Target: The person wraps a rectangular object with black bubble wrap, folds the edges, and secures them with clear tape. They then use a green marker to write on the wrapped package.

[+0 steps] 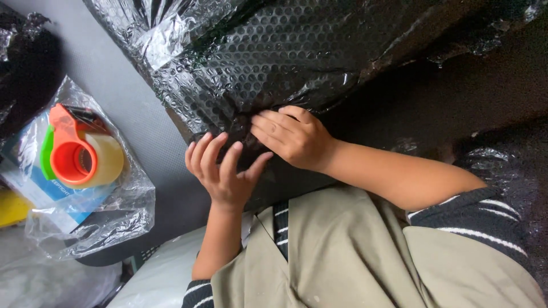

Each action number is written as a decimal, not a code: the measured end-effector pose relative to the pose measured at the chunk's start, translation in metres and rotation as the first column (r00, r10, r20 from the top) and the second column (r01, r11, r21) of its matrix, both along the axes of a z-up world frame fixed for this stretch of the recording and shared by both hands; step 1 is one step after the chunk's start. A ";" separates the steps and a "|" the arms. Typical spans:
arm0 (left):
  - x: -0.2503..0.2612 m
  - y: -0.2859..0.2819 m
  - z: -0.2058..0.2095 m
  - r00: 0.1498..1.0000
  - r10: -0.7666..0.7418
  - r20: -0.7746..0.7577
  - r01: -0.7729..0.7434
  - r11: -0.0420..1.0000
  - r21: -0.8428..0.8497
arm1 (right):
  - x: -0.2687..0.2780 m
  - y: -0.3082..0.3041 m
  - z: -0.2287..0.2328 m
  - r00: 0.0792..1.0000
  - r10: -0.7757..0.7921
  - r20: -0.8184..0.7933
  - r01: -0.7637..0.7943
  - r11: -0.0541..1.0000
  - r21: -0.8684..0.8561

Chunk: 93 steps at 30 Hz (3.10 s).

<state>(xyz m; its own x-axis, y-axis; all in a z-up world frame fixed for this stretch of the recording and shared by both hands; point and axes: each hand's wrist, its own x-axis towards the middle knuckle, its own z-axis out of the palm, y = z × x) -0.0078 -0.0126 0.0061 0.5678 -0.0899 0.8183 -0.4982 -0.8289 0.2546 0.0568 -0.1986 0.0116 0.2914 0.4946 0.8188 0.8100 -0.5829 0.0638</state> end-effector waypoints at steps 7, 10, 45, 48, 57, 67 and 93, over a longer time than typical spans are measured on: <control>-0.027 -0.047 -0.030 0.953 -0.088 0.290 0.048 0.989 0.142 | 0.004 -0.055 0.078 0.560 0.559 -0.611 -0.229 0.814 0.534; -0.012 -0.054 -0.027 0.991 -0.008 0.131 -0.023 0.972 0.233 | -0.001 -0.101 0.088 0.502 0.525 -0.687 0.101 0.754 0.650; 0.041 -0.164 -0.036 0.867 -0.497 -0.036 0.456 0.762 0.460 | -0.065 -0.271 -0.053 0.565 0.380 -0.733 0.353 0.692 0.630; 0.043 -0.166 -0.036 0.881 -0.472 -0.031 0.427 0.767 0.480 | -0.059 -0.245 -0.010 0.577 0.299 -0.760 0.278 0.803 0.527; 0.050 -0.176 -0.011 0.846 -0.520 0.117 0.426 0.792 0.437 | -0.062 -0.213 0.003 0.573 0.091 -0.815 0.127 0.972 0.198; 0.070 -0.187 0.032 0.787 -0.604 -0.126 0.594 0.686 0.420 | -0.053 -0.208 -0.076 0.895 -0.239 -0.378 0.266 0.964 0.019; 0.088 -0.192 0.042 0.800 -0.526 -0.288 0.590 0.778 0.218 | -0.014 -0.220 0.018 0.799 -0.030 -0.601 0.303 0.883 0.359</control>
